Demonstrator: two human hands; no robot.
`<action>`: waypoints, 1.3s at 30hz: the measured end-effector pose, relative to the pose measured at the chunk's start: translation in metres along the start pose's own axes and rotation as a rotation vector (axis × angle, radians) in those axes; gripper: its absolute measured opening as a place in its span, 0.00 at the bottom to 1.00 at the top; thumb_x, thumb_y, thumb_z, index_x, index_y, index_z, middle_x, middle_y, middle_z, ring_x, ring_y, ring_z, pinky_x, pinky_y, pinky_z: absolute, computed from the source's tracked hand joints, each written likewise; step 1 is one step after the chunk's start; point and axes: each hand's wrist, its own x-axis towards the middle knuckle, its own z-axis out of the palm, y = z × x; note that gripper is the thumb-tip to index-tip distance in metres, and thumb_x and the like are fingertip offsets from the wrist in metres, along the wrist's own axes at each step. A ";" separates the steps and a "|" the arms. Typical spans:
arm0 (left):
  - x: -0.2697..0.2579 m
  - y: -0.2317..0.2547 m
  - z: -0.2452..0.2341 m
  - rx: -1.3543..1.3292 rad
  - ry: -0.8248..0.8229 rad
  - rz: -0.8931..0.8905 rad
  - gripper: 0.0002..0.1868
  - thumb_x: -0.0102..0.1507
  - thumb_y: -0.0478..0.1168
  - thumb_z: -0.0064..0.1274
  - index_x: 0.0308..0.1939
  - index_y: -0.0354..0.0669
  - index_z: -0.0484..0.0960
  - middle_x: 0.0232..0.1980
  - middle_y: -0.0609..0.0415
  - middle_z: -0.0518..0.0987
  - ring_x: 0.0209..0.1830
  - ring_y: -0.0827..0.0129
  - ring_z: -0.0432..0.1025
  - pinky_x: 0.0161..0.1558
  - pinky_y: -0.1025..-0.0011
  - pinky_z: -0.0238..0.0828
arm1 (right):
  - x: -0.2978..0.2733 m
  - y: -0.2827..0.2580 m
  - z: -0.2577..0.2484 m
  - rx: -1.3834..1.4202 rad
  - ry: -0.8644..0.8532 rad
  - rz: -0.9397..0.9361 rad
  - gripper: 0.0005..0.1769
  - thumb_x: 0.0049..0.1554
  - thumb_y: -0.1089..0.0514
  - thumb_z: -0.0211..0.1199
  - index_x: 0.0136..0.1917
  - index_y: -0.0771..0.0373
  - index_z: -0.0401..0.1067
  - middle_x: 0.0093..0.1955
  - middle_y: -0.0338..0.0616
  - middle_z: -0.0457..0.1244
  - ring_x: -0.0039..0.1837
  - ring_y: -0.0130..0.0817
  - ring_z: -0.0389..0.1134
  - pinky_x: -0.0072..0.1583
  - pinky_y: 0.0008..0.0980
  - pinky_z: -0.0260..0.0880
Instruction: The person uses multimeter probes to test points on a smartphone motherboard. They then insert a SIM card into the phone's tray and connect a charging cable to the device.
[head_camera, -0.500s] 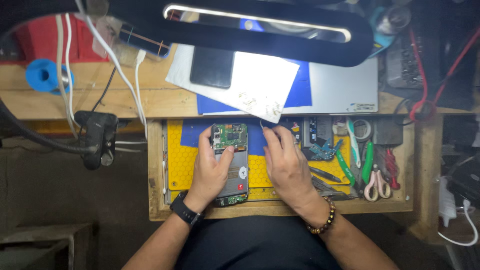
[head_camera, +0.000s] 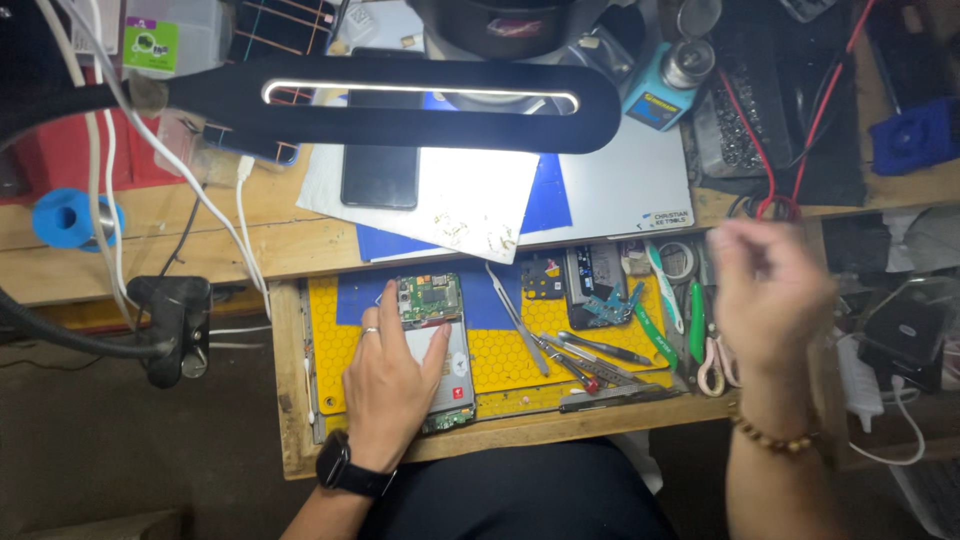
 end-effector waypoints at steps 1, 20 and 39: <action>0.000 0.001 -0.002 0.028 -0.011 0.002 0.40 0.61 0.53 0.59 0.69 0.30 0.66 0.46 0.39 0.75 0.33 0.48 0.76 0.29 0.54 0.73 | 0.007 0.020 -0.006 0.066 0.031 0.046 0.05 0.68 0.68 0.70 0.58 0.69 0.78 0.49 0.47 0.72 0.48 0.30 0.72 0.51 0.27 0.72; -0.011 -0.007 -0.011 0.162 -0.110 -0.003 0.37 0.62 0.58 0.56 0.64 0.33 0.71 0.41 0.43 0.74 0.29 0.53 0.78 0.23 0.59 0.74 | 0.096 0.119 0.008 0.424 -0.081 0.318 0.08 0.67 0.69 0.66 0.59 0.70 0.77 0.51 0.43 0.71 0.45 0.21 0.67 0.45 0.19 0.65; -0.012 -0.011 -0.008 0.129 -0.065 0.007 0.37 0.61 0.58 0.56 0.63 0.33 0.71 0.44 0.43 0.74 0.31 0.51 0.78 0.26 0.57 0.75 | 0.049 0.137 -0.016 0.234 0.009 0.296 0.06 0.68 0.66 0.69 0.58 0.70 0.77 0.48 0.39 0.69 0.47 0.18 0.67 0.49 0.18 0.66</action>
